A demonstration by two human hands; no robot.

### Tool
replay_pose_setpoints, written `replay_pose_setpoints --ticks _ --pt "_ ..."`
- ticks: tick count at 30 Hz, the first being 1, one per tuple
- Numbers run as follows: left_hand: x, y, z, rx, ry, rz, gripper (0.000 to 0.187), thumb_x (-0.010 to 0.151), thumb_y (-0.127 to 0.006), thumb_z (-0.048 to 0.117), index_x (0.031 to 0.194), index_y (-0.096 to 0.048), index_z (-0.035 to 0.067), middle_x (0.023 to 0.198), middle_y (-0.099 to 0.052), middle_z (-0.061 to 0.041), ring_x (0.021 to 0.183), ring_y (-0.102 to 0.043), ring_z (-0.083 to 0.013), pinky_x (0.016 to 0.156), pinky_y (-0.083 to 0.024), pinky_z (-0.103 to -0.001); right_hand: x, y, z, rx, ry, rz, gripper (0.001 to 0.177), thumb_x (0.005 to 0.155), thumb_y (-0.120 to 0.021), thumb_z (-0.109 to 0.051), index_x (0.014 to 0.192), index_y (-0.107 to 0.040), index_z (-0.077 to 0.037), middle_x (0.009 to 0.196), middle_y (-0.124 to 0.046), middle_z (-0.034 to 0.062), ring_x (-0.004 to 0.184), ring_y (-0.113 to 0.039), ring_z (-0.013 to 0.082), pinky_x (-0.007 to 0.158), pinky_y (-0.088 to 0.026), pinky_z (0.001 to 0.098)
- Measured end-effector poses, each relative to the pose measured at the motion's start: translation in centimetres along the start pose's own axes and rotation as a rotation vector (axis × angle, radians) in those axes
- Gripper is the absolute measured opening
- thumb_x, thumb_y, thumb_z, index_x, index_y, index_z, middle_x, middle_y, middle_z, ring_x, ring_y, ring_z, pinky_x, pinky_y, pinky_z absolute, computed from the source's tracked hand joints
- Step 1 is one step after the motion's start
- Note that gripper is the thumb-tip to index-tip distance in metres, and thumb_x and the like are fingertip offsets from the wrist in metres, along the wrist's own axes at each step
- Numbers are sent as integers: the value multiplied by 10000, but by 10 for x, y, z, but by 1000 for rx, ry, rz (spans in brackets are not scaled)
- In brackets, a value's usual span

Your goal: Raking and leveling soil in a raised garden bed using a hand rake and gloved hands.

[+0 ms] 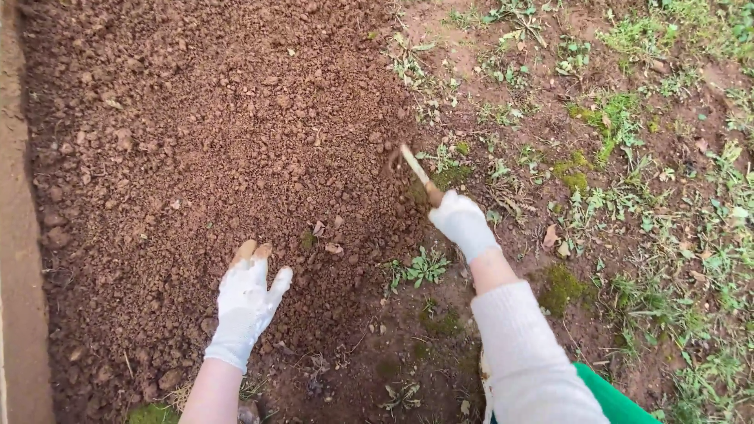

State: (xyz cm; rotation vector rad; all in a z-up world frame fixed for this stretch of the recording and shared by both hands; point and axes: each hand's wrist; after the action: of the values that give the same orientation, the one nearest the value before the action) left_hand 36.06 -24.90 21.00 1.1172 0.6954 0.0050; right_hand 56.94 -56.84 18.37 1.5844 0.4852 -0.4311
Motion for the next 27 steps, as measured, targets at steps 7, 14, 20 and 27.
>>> replay_pose_setpoints --ticks 7,14,20,27 --pt "-8 14 9 -93 35 -9 623 1013 -459 599 1516 -440 232 1538 -461 -215 1456 -436 -365 1185 -381 -589 84 -21 -37 140 -21 203 417 983 -509 -363 1209 -508 -12 1144 -682 239 1138 -681 414 968 -557 537" --pt "-10 20 11 -79 45 -24 639 1011 -444 613 1527 -423 236 1510 -488 -228 1449 -450 -365 1182 -383 -601 41 -48 -24 149 -9 3 398 954 -569 -332 1179 -524 -6 1096 -705 223 1116 -699 407 958 -563 532" --pt "-14 27 11 -92 28 -33 640 1024 -438 594 1515 -446 184 1461 -523 -262 1442 -454 -391 1171 -389 -635 53 20 -21 171 -41 53 632 930 -528 -474 1377 -500 -29 1296 -642 276 1268 -616 402 1085 -490 531" --pt "11 -38 -34 -181 -108 187 713 932 -453 615 1502 -461 186 1641 -344 -164 1515 -304 -354 1195 -255 -570 115 31 -72 349 -101 120 486 1036 -502 -372 1423 -341 -127 999 -701 111 798 -719 318 751 -580 495"
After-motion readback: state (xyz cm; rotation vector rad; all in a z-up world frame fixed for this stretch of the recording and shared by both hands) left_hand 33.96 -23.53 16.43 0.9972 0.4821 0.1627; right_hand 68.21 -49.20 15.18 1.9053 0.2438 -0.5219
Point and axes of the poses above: each hand's wrist, its own x-axis towards the middle knuckle, its own y-axis out of the back of the hand, z = x × y
